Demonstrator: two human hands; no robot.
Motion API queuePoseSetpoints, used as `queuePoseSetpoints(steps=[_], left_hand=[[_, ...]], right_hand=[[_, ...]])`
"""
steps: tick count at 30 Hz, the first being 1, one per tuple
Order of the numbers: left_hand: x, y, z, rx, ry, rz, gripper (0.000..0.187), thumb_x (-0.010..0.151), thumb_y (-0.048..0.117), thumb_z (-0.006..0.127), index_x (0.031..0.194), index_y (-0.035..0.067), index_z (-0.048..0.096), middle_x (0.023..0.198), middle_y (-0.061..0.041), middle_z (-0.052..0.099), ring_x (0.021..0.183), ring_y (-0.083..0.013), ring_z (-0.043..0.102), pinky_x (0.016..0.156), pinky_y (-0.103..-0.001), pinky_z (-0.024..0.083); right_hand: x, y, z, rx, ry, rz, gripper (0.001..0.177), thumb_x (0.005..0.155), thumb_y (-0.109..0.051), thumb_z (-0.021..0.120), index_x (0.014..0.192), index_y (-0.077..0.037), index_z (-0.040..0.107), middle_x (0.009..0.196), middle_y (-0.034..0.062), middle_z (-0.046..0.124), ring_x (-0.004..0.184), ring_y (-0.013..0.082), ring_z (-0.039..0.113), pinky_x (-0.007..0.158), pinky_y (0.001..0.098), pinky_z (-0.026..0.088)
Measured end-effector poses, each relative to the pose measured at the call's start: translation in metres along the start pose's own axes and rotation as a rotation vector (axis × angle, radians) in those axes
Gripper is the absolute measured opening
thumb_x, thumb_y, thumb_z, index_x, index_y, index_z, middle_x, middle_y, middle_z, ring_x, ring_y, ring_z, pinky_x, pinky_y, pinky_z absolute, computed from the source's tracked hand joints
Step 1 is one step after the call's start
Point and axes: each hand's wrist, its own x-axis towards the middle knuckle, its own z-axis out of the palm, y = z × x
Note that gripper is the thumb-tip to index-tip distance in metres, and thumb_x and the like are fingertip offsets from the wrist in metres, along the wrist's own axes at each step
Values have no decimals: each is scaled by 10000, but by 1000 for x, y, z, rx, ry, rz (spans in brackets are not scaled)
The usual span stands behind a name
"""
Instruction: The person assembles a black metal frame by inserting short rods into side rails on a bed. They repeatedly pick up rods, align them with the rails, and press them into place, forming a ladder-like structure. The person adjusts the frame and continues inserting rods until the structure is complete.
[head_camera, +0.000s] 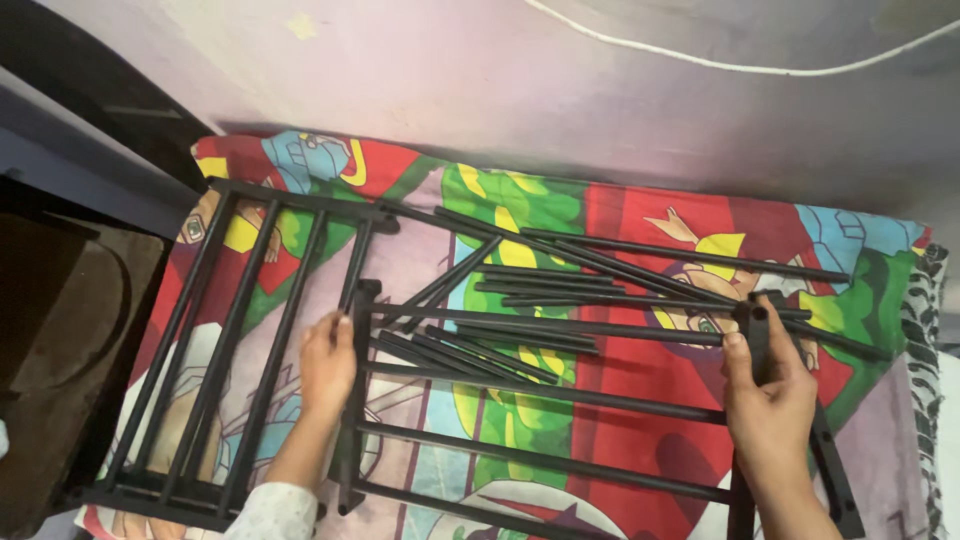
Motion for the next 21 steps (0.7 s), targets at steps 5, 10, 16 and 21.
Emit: queuePoseSetpoints(steps=[5, 10, 16, 21], left_hand=[[-7, -47, 29, -74, -289, -71, 310, 1061, 306, 556, 1231, 86, 695, 910, -156, 730, 807, -306, 685, 753, -424, 543], [-11, -29, 24, -470, -371, -231, 345, 1083, 322, 587, 1198, 17, 700, 742, -56, 622, 499, -109, 521, 446, -296, 470], [2, 11, -8, -695, -465, -296, 573, 1016, 299, 484, 1579, 220, 409, 705, -13, 560, 415, -105, 471, 364, -274, 390], [6, 38, -20, -729, -514, -201, 551, 1039, 290, 475, 1576, 173, 435, 691, -26, 517, 421, -101, 455, 371, -264, 378]], right_hand=[[5, 15, -3, 46, -14, 117, 570, 1030, -217, 629, 1578, -111, 512, 815, -23, 533, 609, 57, 445, 479, 229, 341], [17, 30, -16, 95, -19, 143, 536, 1028, -211, 610, 1554, -154, 526, 788, -54, 466, 573, 47, 411, 456, 230, 321], [20, 36, -27, 279, -6, 287, 509, 1046, -299, 478, 1547, -212, 493, 749, -48, 513, 527, 42, 415, 452, 212, 346], [25, 29, -32, 227, 12, 261, 482, 1032, -245, 552, 1504, -147, 538, 729, -45, 499, 531, 43, 393, 460, 221, 308]])
